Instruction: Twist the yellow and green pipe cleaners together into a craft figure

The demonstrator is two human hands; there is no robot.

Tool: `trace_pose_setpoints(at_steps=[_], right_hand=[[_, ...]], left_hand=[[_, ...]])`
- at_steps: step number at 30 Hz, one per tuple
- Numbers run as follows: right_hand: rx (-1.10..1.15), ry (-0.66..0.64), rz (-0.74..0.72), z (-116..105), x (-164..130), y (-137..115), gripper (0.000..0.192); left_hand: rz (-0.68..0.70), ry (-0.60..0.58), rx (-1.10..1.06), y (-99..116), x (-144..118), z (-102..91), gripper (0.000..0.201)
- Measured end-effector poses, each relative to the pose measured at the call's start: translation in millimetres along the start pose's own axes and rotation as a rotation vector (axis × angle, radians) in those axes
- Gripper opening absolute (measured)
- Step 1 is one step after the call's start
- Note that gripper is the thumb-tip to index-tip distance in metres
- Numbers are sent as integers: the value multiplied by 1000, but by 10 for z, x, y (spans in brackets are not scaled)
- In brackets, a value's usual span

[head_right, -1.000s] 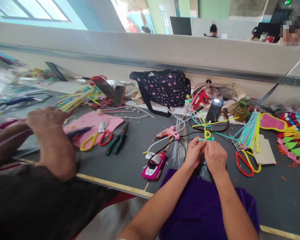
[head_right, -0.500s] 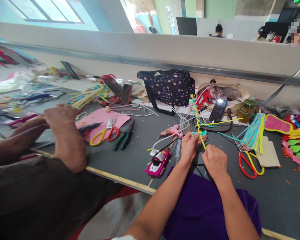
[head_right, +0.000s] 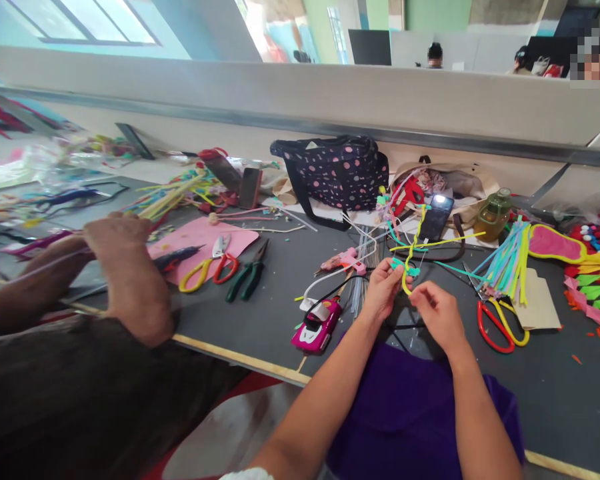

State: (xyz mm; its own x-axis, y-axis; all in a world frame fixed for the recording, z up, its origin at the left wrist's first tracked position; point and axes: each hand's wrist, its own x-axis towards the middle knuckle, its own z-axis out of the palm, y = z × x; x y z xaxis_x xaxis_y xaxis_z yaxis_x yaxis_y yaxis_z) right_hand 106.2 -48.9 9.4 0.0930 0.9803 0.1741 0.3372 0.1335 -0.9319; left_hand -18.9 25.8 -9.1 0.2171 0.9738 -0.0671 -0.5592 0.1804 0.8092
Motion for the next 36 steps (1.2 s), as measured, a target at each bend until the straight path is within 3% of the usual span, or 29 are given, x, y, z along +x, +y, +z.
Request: trace_pose_setpoints(at_steps=[4, 6, 8, 12, 16, 24, 36], right_hand=[[265, 343, 66, -48, 46, 77, 37], [169, 485, -17, -67, 57, 88, 29], [-58, 532, -182, -95, 59, 74, 21], [-599, 360, -459, -180, 67, 39, 27], [-910, 203, -481, -250, 90, 75, 31], [-923, 102, -480, -289, 110, 122, 16], [-1043, 24, -357, -197, 111, 210, 13]], left_hand=[[-42, -81, 16, -26, -42, 48, 40], [-40, -95, 40, -39, -57, 64, 37], [-43, -100, 63, -51, -67, 71, 36], [-71, -164, 132, -77, -82, 70, 34], [-102, -214, 223, -107, -90, 62, 32], [-133, -212, 278, -184, -77, 21, 31], [-79, -240, 434, -296, -68, 0, 19]])
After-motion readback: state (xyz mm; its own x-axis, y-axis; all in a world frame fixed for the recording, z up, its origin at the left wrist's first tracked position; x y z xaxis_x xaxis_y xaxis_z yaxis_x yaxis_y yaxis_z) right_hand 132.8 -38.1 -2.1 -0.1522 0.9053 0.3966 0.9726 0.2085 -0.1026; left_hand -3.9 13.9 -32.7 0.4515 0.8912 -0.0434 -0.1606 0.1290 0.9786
